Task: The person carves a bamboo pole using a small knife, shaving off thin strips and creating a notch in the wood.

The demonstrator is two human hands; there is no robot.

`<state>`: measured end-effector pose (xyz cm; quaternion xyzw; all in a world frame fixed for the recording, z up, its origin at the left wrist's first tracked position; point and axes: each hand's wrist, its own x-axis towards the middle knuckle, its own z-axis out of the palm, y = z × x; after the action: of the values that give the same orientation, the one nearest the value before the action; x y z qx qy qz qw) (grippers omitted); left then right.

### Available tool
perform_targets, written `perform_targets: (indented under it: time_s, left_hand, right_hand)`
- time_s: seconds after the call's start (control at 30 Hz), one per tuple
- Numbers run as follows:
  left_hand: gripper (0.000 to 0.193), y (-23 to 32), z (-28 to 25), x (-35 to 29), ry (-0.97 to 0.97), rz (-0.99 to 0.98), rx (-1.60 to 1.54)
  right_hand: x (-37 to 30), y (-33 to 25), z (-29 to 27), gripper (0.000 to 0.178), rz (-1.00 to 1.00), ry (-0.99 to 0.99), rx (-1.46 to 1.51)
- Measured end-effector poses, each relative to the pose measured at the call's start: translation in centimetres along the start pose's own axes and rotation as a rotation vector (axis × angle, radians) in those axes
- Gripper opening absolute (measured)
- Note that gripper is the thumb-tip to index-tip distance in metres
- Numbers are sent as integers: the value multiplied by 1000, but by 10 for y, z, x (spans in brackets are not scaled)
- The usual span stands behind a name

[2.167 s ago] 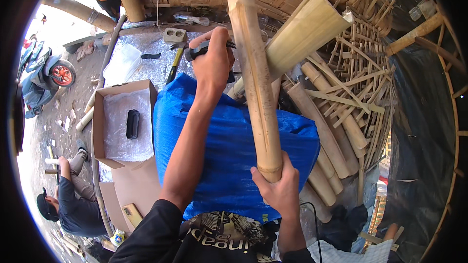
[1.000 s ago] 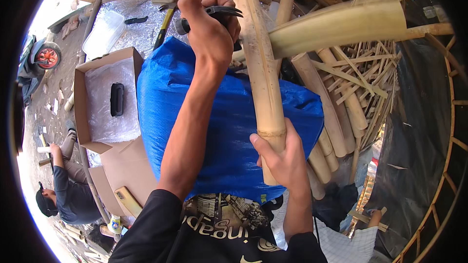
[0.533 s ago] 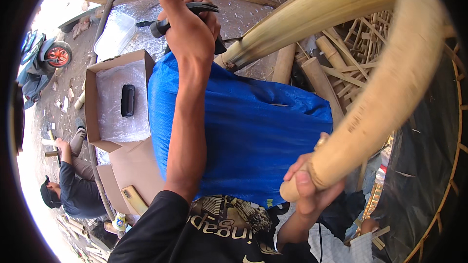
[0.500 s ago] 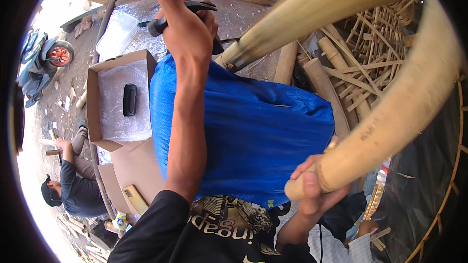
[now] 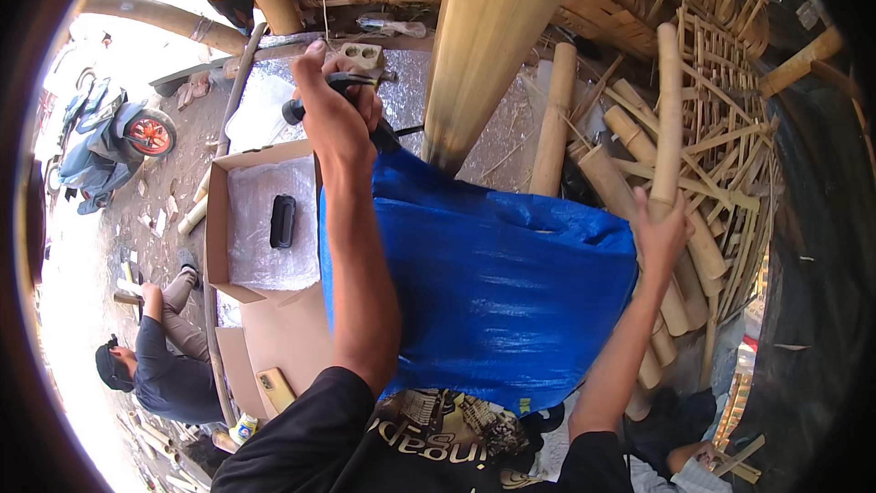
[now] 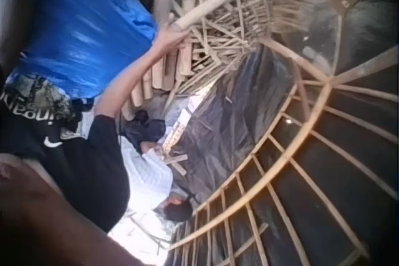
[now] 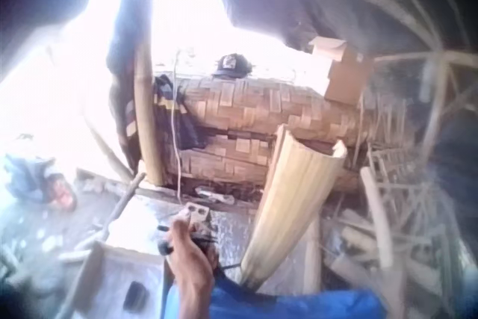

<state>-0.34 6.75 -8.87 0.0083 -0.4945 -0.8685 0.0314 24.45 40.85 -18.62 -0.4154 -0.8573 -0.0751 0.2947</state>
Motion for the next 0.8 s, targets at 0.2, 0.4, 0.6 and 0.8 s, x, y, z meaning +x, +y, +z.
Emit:
perform_targets:
  time_s: [0.2,0.4,0.6,0.8]
  left_hand:
    - [53,-3,-14,1,-86,-28,-45]
    - [53,-24,-18,9,-132,-52,-182]
    - [51,-41,-2,2,-188,-48,-480]
    - [51,-40,22,7,-158,-84,-548]
  right_hand:
    - [10,-187,-27,124,-186,-471,1369]
    - [6,-257,-52,63,-121,-440,1643]
    - [27,-219,4,50,96,-224,1974]
    - [31,-199,49,52,542,-283,2156]
